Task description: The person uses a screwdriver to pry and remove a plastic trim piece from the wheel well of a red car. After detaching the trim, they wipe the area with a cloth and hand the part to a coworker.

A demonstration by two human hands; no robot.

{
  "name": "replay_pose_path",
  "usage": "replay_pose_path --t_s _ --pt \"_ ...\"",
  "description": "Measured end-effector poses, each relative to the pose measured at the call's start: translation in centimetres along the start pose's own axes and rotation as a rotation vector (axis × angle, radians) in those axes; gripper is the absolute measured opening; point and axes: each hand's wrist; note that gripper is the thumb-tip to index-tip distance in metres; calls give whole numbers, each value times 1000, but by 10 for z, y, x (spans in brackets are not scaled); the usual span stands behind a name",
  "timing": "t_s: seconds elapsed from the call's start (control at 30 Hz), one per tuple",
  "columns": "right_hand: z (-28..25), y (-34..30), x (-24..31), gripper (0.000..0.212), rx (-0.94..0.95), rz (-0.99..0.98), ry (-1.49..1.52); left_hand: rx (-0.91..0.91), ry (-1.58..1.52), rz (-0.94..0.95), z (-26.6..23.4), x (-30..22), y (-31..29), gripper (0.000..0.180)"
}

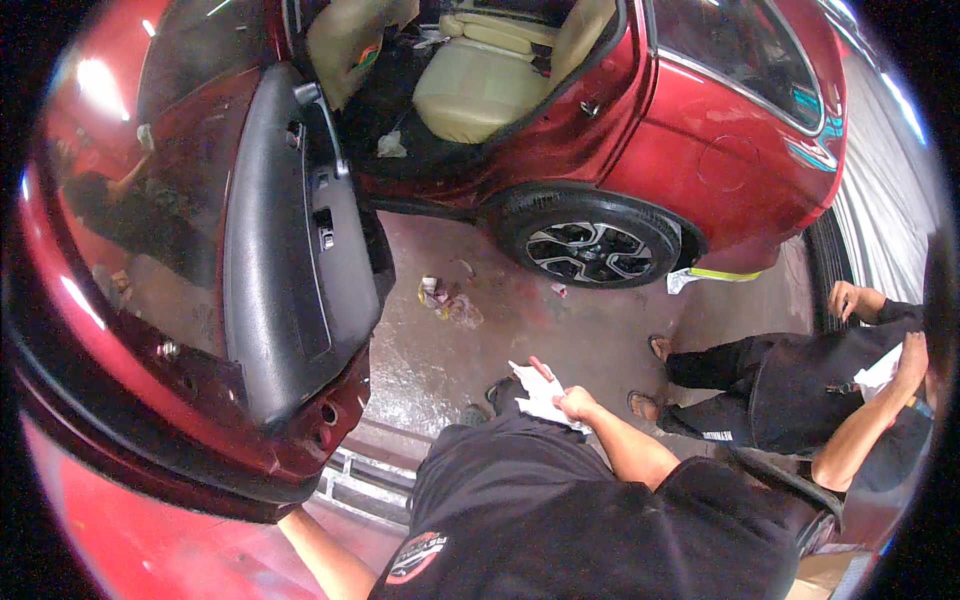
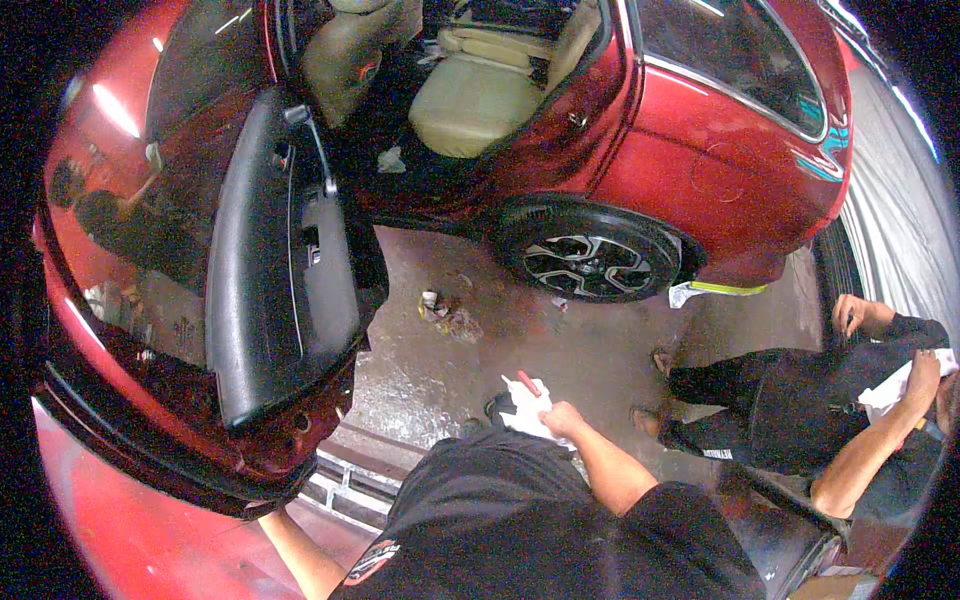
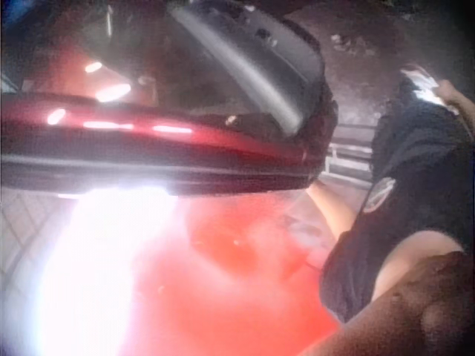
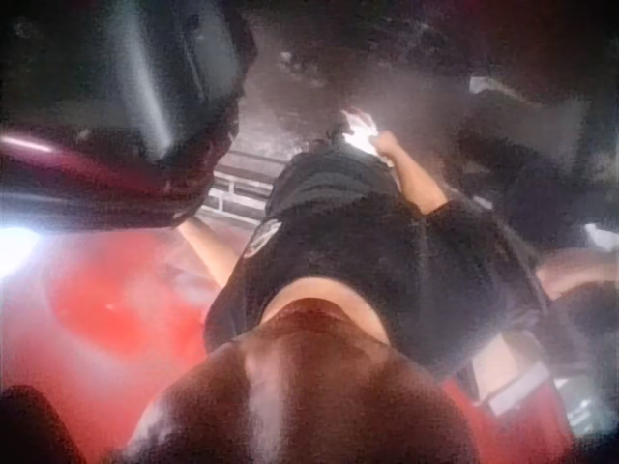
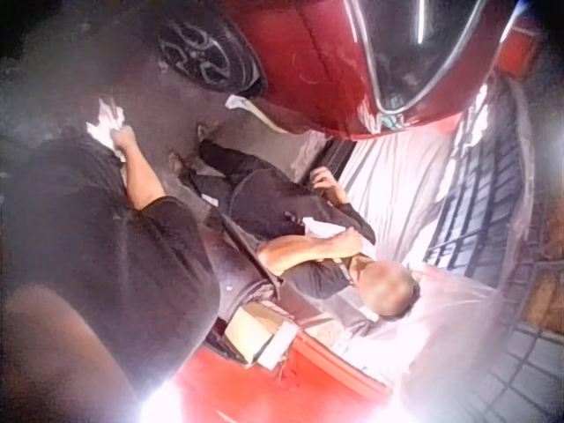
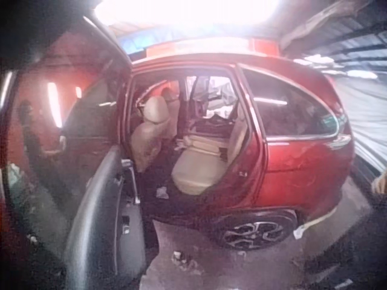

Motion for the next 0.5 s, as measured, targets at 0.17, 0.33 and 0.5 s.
replay_pose_path --t_s 0.17,0.33,0.5 --pt "5 -23 -23 28 -1 307 312 113 -43 -55 44 19 -24 31" --pt "28 -43 -57 29 -97 390 377 185 -45 -91 61 26 -43 31" --pt "12 -78 -31 45 -139 385 210 254 -37 -96 73 24 -58 31"
Point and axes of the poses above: each hand's wrist, its own y-axis towards the middle knuckle, its own z-axis out of the palm, x = y × z, and after that the axes turned 7 degrees about -z, right-handed
